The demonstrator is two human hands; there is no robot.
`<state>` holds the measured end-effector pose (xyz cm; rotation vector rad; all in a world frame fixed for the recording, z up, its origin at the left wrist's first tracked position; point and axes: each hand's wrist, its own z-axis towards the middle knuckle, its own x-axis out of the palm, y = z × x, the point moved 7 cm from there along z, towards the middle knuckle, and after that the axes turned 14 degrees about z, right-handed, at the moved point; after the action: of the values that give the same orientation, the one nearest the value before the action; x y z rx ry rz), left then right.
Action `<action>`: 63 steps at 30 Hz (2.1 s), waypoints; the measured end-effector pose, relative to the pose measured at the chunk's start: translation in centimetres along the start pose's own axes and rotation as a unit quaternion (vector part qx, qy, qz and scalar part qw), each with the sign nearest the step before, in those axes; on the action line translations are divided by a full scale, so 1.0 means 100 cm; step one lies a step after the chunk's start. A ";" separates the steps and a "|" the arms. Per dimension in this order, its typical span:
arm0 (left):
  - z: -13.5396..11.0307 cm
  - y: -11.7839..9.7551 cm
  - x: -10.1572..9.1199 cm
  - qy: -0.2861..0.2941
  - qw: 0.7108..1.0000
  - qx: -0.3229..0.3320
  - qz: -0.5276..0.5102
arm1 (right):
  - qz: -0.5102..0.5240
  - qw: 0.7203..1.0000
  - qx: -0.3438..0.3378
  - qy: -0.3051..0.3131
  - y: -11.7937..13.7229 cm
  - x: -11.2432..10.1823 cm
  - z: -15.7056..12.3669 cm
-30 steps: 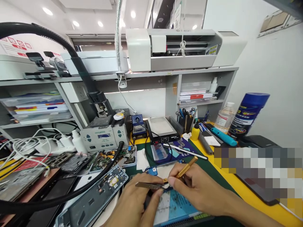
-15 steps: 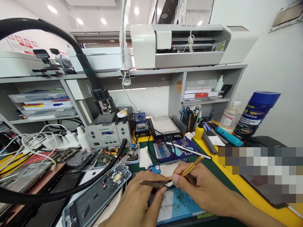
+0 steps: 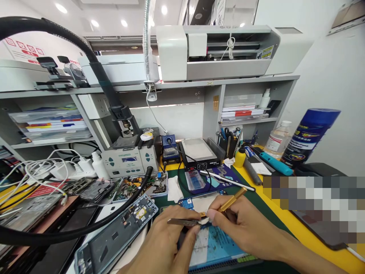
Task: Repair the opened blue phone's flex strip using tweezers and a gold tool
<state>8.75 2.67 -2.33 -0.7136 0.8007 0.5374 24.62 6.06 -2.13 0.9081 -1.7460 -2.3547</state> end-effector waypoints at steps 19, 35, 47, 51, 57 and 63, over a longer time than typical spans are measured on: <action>-0.002 0.000 0.002 0.035 0.999 -0.005 -0.006 | 0.005 1.000 0.006 -0.006 -0.002 -0.001 -0.001; -0.001 -0.003 -0.003 0.015 0.999 -0.026 0.020 | -0.005 1.000 0.001 -0.008 -0.002 -0.002 0.000; -0.002 -0.003 0.000 0.037 0.999 -0.022 0.009 | -0.016 1.000 -0.006 -0.011 0.002 -0.001 0.000; 0.000 -0.004 -0.003 0.020 1.000 -0.020 0.004 | -0.010 1.000 -0.002 -0.006 0.000 0.000 0.000; -0.001 -0.006 -0.007 0.006 1.000 -0.021 0.004 | -0.008 1.000 0.000 -0.007 0.000 0.000 0.000; -0.002 -0.003 -0.008 0.001 0.999 -0.030 0.012 | -0.012 1.000 0.004 0.000 -0.001 0.002 -0.001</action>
<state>8.40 2.25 -1.73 -0.7600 0.7994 0.5850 24.53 5.94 -2.27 0.9354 -1.7568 -2.3634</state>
